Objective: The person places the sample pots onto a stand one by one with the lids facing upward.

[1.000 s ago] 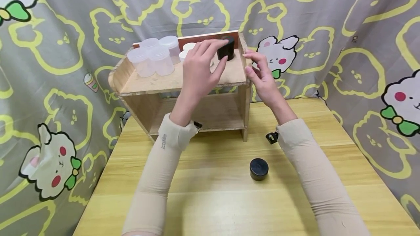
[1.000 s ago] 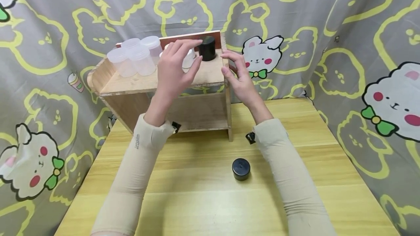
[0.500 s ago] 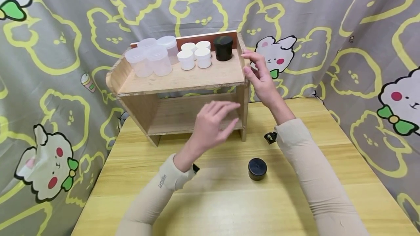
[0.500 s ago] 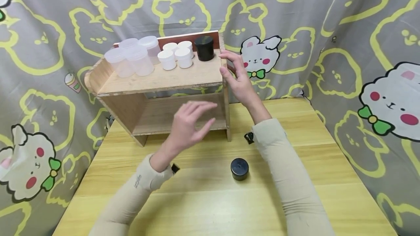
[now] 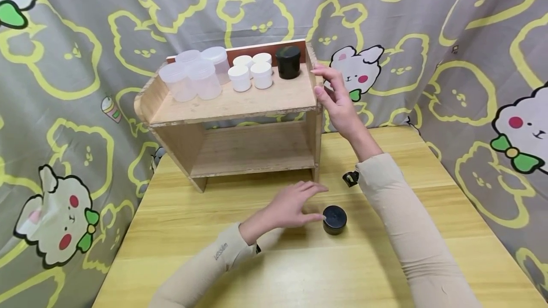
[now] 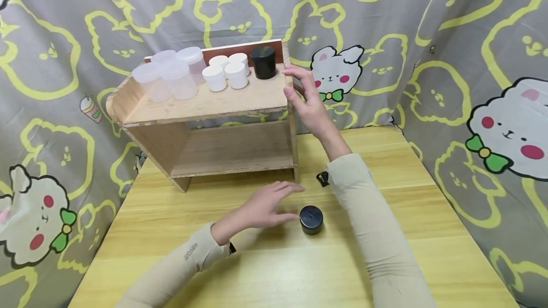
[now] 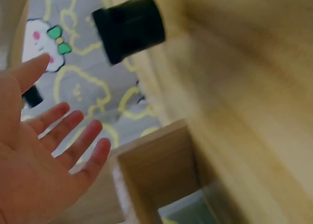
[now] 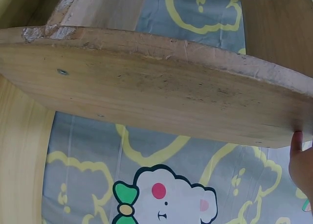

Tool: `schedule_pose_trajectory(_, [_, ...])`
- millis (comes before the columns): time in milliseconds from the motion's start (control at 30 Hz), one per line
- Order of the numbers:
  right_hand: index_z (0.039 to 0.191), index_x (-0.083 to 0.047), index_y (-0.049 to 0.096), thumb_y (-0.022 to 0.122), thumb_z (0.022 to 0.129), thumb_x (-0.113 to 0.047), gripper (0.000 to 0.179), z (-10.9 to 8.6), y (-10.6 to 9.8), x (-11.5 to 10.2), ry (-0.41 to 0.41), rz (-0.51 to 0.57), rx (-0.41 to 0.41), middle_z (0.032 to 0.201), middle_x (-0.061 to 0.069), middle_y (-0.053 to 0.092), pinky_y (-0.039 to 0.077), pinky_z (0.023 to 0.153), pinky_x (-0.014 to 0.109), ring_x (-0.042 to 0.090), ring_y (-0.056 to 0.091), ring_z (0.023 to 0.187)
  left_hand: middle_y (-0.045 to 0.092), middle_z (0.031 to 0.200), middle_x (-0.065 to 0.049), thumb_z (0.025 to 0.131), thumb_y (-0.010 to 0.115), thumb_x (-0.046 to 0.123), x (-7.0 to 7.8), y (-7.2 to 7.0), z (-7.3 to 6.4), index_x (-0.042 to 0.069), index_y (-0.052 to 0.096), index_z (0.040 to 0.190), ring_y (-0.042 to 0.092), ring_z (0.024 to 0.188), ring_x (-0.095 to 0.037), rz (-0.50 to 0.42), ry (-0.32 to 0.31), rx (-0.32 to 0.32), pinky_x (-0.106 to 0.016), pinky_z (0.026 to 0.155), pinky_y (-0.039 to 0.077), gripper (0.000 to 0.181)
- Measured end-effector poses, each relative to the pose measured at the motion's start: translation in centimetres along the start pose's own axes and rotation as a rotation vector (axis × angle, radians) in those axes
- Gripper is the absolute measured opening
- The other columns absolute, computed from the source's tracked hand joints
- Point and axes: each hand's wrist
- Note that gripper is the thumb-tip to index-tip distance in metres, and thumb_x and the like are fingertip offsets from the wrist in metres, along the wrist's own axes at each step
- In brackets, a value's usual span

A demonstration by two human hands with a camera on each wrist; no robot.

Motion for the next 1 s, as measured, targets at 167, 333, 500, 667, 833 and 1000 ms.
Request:
schedule_pose_trajectory(167, [0.142, 0.003, 0.046, 0.05, 0.106, -0.004, 0.037, 0.3, 0.0, -0.1, -0.02, 0.006, 0.017, 0.157, 0.007, 0.041, 0.037, 0.115, 0.038, 0.018, 0.037, 0.145, 0.051, 0.156, 0.008, 0.093, 0.069, 0.06, 0.3, 1.6, 0.8, 0.025, 0.045, 0.156, 0.048, 0.145, -0.015, 0.035, 0.046, -0.091, -0.036, 0.116, 0.043, 0.076])
schedule_pose_trajectory(333, [0.142, 0.002, 0.045, 0.051, 0.106, -0.006, 0.037, 0.4, 0.2, -0.2, -0.011, 0.012, 0.01, 0.157, 0.006, 0.04, 0.037, 0.116, 0.038, 0.018, 0.037, 0.145, 0.053, 0.154, 0.005, 0.093, 0.071, 0.058, 0.8, 2.4, 1.1, 0.022, 0.044, 0.157, 0.051, 0.142, -0.014, 0.04, 0.077, -0.138, -0.034, 0.115, 0.043, 0.078])
schedule_pose_trajectory(500, [0.142, 0.002, 0.046, 0.052, 0.106, -0.006, 0.038, -0.1, 0.2, -0.3, 0.009, 0.005, 0.015, 0.157, 0.005, 0.041, 0.037, 0.117, 0.04, 0.019, 0.037, 0.146, 0.059, 0.147, 0.002, 0.096, 0.069, 0.054, 1.2, 3.3, 1.0, 0.02, 0.046, 0.155, 0.056, 0.136, -0.014, 0.07, 0.11, -0.15, -0.03, 0.111, 0.047, 0.073])
schedule_pose_trajectory(667, [0.142, 0.002, 0.045, 0.051, 0.106, -0.005, 0.037, -0.2, 0.4, -0.1, 0.018, 0.004, 0.016, 0.157, 0.005, 0.041, 0.036, 0.118, 0.04, 0.018, 0.037, 0.147, 0.061, 0.144, 0.001, 0.098, 0.066, 0.054, 1.4, 3.7, 0.9, 0.019, 0.047, 0.155, 0.058, 0.133, -0.013, 0.073, 0.114, -0.157, -0.029, 0.11, 0.047, 0.07])
schedule_pose_trajectory(833, [0.142, 0.002, 0.045, 0.05, 0.106, -0.004, 0.037, -0.4, 0.4, -0.2, 0.029, 0.0, 0.02, 0.157, 0.007, 0.041, 0.036, 0.117, 0.04, 0.019, 0.037, 0.147, 0.06, 0.144, 0.001, 0.098, 0.066, 0.053, 1.6, 4.0, 1.0, 0.017, 0.048, 0.154, 0.058, 0.132, -0.013, 0.053, 0.119, -0.171, -0.028, 0.108, 0.048, 0.069])
schedule_pose_trajectory(1000, [0.142, 0.0, 0.045, 0.05, 0.106, -0.005, 0.037, -0.2, 0.4, -0.3, 0.028, -0.011, 0.011, 0.158, 0.006, 0.04, 0.036, 0.118, 0.039, 0.018, 0.036, 0.148, 0.06, 0.141, 0.0, 0.098, 0.067, 0.05, 1.6, 4.0, 1.1, 0.015, 0.049, 0.153, 0.058, 0.129, -0.012, 0.041, 0.127, -0.16, -0.026, 0.106, 0.049, 0.067])
Point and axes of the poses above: each hand's wrist, its own z-axis towards the middle knuckle, its own y-axis out of the palm, x = y × z
